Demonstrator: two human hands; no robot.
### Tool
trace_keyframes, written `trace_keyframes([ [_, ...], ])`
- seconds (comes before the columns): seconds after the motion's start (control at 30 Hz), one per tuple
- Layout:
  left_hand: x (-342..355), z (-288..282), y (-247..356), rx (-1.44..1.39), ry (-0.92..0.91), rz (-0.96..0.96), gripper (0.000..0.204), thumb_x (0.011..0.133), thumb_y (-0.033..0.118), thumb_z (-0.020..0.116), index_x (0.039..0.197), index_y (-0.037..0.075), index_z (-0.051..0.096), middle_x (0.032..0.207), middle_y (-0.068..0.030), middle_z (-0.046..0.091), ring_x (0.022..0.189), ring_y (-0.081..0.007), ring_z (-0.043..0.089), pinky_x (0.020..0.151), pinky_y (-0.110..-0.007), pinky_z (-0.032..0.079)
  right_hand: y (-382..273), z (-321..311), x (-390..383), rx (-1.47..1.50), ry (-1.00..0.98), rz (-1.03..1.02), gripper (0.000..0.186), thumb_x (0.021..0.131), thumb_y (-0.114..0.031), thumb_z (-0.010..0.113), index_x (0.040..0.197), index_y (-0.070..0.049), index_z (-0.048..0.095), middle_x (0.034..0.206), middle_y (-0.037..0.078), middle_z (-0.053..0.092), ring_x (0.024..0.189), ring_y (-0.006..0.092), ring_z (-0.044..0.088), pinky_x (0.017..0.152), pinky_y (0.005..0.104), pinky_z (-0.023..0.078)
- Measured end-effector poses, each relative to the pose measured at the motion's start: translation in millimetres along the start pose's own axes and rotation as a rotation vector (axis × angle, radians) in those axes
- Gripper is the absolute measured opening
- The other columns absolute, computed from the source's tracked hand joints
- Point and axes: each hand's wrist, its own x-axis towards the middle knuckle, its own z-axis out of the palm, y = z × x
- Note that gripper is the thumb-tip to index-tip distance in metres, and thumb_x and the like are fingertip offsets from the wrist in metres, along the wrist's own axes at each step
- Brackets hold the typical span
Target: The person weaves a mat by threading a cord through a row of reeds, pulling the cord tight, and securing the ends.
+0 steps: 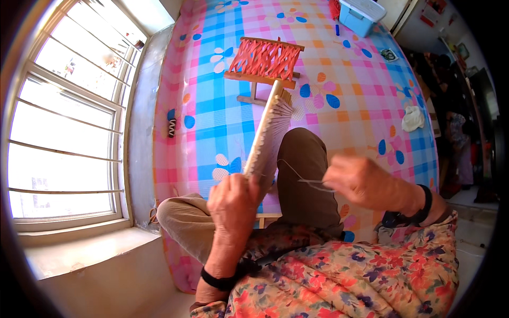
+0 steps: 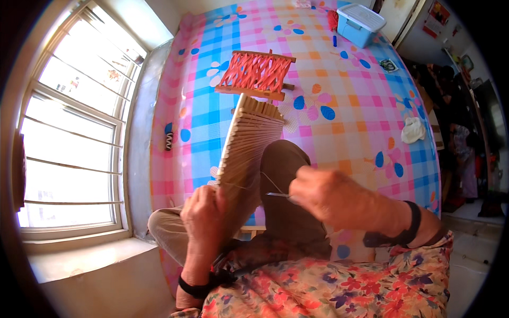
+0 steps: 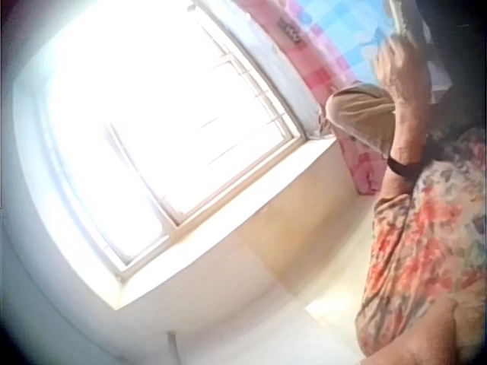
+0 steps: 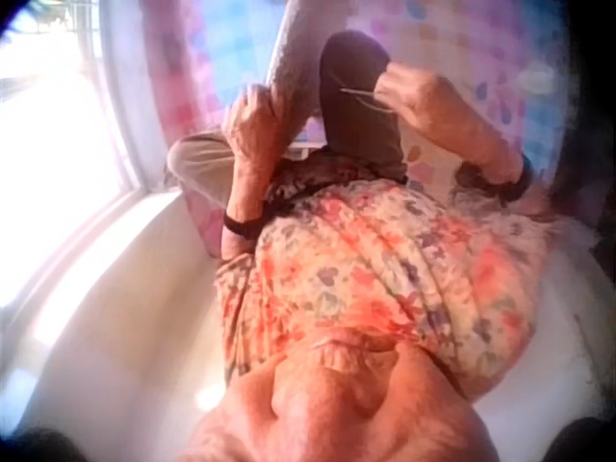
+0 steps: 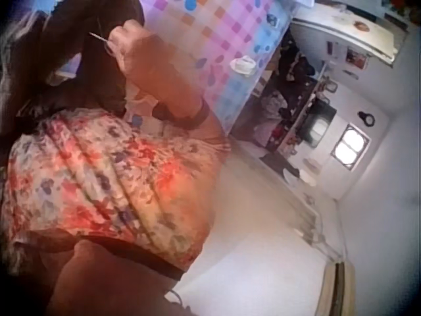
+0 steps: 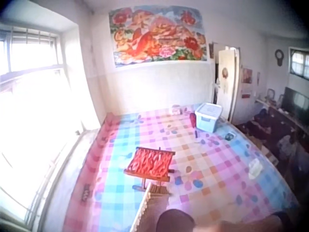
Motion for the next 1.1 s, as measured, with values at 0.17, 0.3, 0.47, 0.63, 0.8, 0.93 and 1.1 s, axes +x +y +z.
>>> trace_keyframes([
  [0.17, 2, 9, -2, -0.064, -0.025, 0.038, 0.016, 0.087, 0.017, 0.063, 0.081, 0.006, 0.054, 0.075, -0.012, 0.057, 0.067, -0.0322, 0.057, 0.064, -0.042, 0.045, 8, 22, 1, 0.267, 0.25, 0.086, 0.007, 0.087, -0.009, 0.065, 0.091, -0.004, 0.063, 0.077, 0.011, 0.049, 0.07, 0.0292, 0.053, 0.063, 0.0377, 0.043],
  [0.3, 5, -6, -15, -0.162, -0.096, -0.06, 0.014, 0.092, 0.016, 0.058, 0.092, 0.002, 0.059, 0.081, -0.0161, 0.06, 0.075, -0.037, 0.059, 0.067, -0.045, 0.047, 16, 60, 23, 0.35, 0.336, 0.061, 0.006, 0.086, -0.012, 0.068, 0.087, -0.006, 0.065, 0.079, 0.01, 0.048, 0.07, 0.0281, 0.052, 0.063, 0.0379, 0.043],
  [0.47, 3, -17, -26, -0.109, -0.16, -0.101, 0.015, 0.096, 0.014, 0.053, 0.096, 0.001, 0.06, 0.086, -0.019, 0.062, 0.078, -0.038, 0.061, 0.067, -0.045, 0.047, 15, 93, 51, 0.381, 0.442, -0.104, 0.01, 0.085, -0.007, 0.069, 0.094, -0.004, 0.066, 0.079, 0.009, 0.048, 0.069, 0.0251, 0.054, 0.061, 0.0356, 0.045],
  [0.63, 9, -14, -29, -0.143, -0.15, -0.104, 0.016, 0.097, 0.014, 0.052, 0.094, 0.001, 0.06, 0.081, -0.0185, 0.06, 0.074, -0.0371, 0.06, 0.065, -0.044, 0.046, 13, 116, 76, 0.434, 0.426, -0.139, 0.008, 0.086, -0.01, 0.064, 0.092, -0.004, 0.063, 0.084, 0.013, 0.054, 0.074, 0.0332, 0.06, 0.067, 0.0402, 0.051],
  [0.8, 16, -12, -27, -0.172, -0.158, -0.138, 0.016, 0.097, 0.014, 0.052, 0.091, 0.0, 0.059, 0.078, -0.0184, 0.057, 0.071, -0.0367, 0.058, 0.063, -0.043, 0.045, 19, 120, 77, 0.352, 0.412, -0.168, 0.015, 0.086, -0.008, 0.066, 0.099, -0.003, 0.065, 0.082, 0.012, 0.052, 0.072, 0.0283, 0.058, 0.064, 0.0358, 0.048],
  [0.93, 16, -13, -32, -0.151, -0.172, -0.204, 0.018, 0.097, 0.014, 0.053, 0.087, 0.0, 0.057, 0.077, -0.0185, 0.056, 0.069, -0.0367, 0.056, 0.062, -0.042, 0.044, 57, 97, 56, 0.301, 0.492, -0.016, 0.015, 0.088, -0.007, 0.065, 0.101, -0.002, 0.065, 0.082, 0.006, 0.053, 0.07, 0.0194, 0.057, 0.066, 0.0292, 0.047],
  [1.1, 23, -13, -41, -0.146, -0.226, -0.3, 0.023, 0.097, 0.017, 0.053, 0.084, -0.002, 0.055, 0.077, -0.0184, 0.056, 0.068, -0.0366, 0.054, 0.062, -0.041, 0.044, 126, 14, -17, 1.003, 1.143, 0.275, 0.023, 0.098, -0.02, 0.055, 0.11, -0.002, 0.063, 0.088, 0.004, 0.063, 0.083, 0.0158, 0.063, 0.082, 0.0296, 0.051],
])
